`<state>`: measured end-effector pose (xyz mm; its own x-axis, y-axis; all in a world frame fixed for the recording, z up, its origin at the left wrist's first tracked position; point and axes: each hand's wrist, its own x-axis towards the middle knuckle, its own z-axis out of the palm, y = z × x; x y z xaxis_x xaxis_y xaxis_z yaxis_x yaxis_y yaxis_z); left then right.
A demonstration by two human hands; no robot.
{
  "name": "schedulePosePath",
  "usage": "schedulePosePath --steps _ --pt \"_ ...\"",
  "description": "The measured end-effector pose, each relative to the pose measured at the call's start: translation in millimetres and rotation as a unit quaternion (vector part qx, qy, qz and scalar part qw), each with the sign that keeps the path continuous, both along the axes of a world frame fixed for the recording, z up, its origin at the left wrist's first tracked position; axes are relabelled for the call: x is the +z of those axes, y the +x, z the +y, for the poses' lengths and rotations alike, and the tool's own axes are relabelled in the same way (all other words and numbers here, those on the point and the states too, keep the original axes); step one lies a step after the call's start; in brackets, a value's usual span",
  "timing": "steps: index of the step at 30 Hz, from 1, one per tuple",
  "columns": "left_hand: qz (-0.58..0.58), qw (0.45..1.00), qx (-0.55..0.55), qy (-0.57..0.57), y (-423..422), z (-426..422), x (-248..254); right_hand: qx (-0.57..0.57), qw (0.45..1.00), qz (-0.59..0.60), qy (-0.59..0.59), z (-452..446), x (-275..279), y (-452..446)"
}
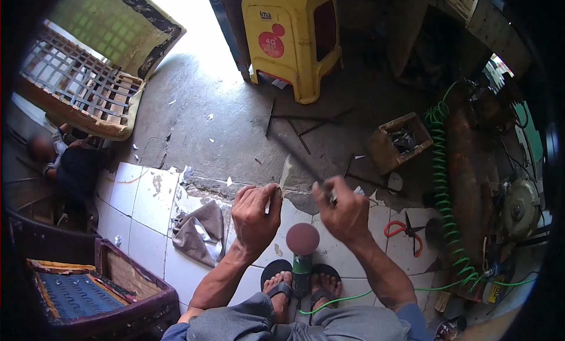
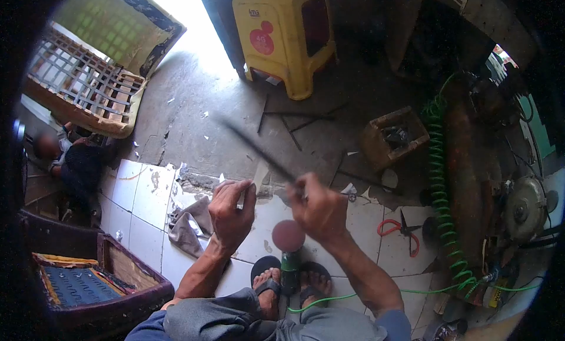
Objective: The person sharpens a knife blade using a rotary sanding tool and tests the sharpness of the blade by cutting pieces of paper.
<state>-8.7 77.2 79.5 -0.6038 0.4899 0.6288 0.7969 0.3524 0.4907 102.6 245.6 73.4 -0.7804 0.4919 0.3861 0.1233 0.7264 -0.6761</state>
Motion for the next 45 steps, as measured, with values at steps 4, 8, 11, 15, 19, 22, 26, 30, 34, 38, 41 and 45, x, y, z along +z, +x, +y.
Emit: schedulePosePath --steps 4,8,11,15,19,22,26,30,34,38,41,45 --pt "-0.028 0.998 0.008 -0.055 2 -7 0 0.037 0.997 -0.044 0.06 -14 -22 15" --pt "0.002 0.998 0.002 -0.055 1 -5 4 0.047 0.997 -0.048 0.046 -15 -30 17" --pt "-0.026 0.999 0.009 -0.024 4 -2 8 0.056 0.997 -0.046 0.038 -16 -25 17" --pt "-0.026 0.999 0.018 -0.02 3 -4 11 0.058 0.997 -0.033 0.038 -18 -24 17" --pt "-0.021 0.998 0.01 -0.061 0 -9 8 0.035 0.995 -0.053 0.074 -13 -34 20" --pt "0.007 0.999 0.017 -0.04 -2 -8 7 0.02 0.992 -0.086 0.09 -3 -42 26" --pt "0.015 0.998 0.053 -0.027 -5 -14 16 -0.022 0.989 -0.114 0.095 27 -72 42" --pt "-0.003 0.998 0.067 -0.014 -11 -21 11 -0.083 0.974 -0.203 0.056 52 -81 55" --pt "-0.265 0.961 0.033 0.077 0 -14 11 -0.002 0.961 -0.128 -0.245 19 -17 35" --pt "-0.42 0.896 -0.089 0.114 6 -17 0 0.146 0.879 -0.029 -0.453 17 1 0" --pt "-0.427 0.897 -0.08 0.085 10 -12 12 0.155 0.852 -0.089 -0.493 21 6 -11" --pt "-0.424 0.902 -0.045 0.067 11 -9 4 0.154 0.874 -0.057 -0.458 12 -5 -10"
